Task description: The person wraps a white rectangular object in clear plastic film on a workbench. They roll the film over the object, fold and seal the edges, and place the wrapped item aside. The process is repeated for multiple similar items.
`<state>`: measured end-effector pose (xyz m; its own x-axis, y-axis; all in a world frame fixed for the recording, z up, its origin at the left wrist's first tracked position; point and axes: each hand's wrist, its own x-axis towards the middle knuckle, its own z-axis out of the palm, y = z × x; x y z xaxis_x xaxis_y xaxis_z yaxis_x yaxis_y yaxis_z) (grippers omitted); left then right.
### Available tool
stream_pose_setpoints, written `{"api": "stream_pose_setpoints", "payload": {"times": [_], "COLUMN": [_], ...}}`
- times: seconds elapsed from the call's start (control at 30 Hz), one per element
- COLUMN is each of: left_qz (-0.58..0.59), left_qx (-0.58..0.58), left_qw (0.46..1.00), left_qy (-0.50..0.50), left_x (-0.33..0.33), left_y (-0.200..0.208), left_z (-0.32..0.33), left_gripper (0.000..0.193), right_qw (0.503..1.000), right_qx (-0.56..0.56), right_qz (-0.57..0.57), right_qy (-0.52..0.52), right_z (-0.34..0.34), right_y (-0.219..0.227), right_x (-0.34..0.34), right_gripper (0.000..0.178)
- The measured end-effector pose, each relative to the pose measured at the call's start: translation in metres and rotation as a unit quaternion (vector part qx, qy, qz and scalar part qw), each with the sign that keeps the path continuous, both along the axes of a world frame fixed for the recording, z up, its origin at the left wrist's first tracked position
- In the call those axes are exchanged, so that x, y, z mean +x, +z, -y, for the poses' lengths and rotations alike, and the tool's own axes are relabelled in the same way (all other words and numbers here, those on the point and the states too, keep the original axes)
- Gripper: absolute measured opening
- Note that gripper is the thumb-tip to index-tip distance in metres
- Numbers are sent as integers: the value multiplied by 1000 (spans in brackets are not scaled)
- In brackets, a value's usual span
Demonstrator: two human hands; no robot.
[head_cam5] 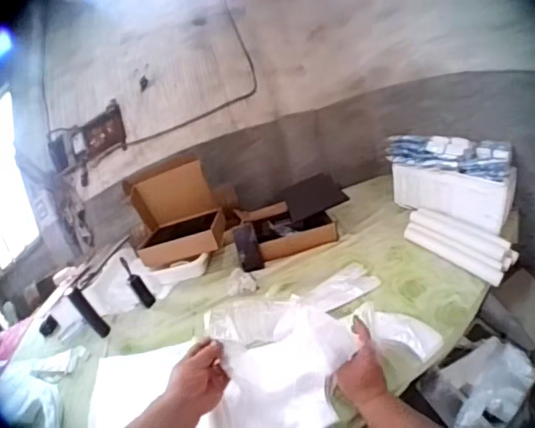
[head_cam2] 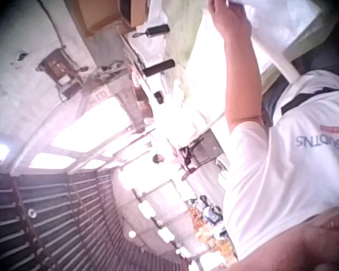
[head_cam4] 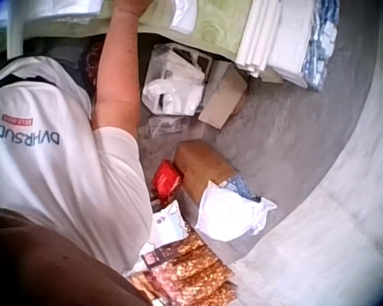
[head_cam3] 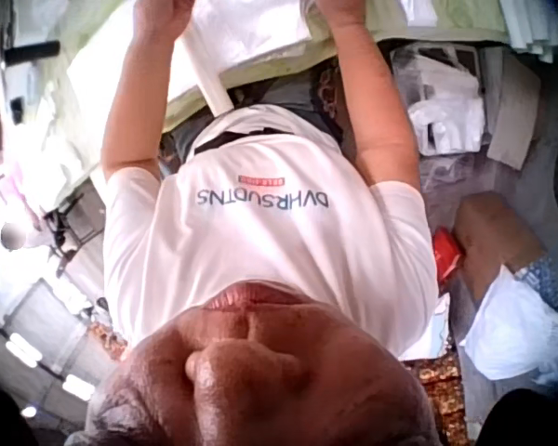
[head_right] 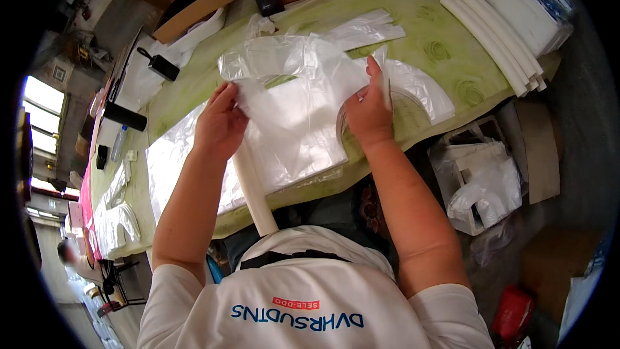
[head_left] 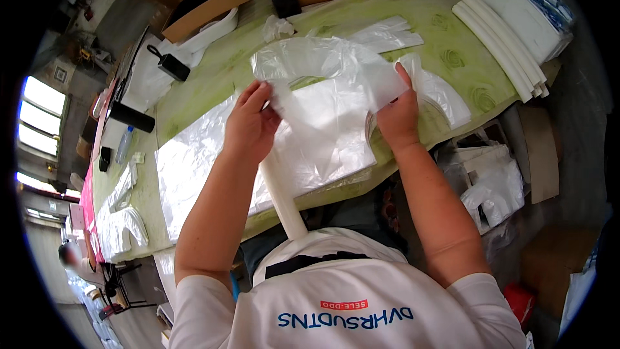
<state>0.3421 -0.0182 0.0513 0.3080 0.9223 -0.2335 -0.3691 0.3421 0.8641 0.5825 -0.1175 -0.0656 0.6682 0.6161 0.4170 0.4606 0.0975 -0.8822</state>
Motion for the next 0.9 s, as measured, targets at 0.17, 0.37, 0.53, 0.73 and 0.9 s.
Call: {"api": "stream_pose_setpoints", "payload": {"times": [0.17,0.37,0.53,0.73,0.9], "left_qz": [-182,-499,-488,-494,-473], "left_qx": [112,444,425,373,295], "left_qw": [963,657,652,686,748], "left_qy": [-166,-351,-395,-382,-360], "left_x": [40,28,24,22,25], "left_y": [-10,-19,-32,-33,-28], "left_z": [29,79,73,73,76], "left_gripper": [55,62,37,24,20], "right_qw": [998,977,945,934,954], "right_qx": [21,130,141,150,133], "right_qz": [-59,-170,-294,-324,-267], "right_qy": [-16,-2,21,15,7], "right_z": [5,5,12,15,29], "right_y": [10,-2,17,19,13], "right_x": [-5,11,6,11,5], "right_gripper": [68,55,46,42,31]}}
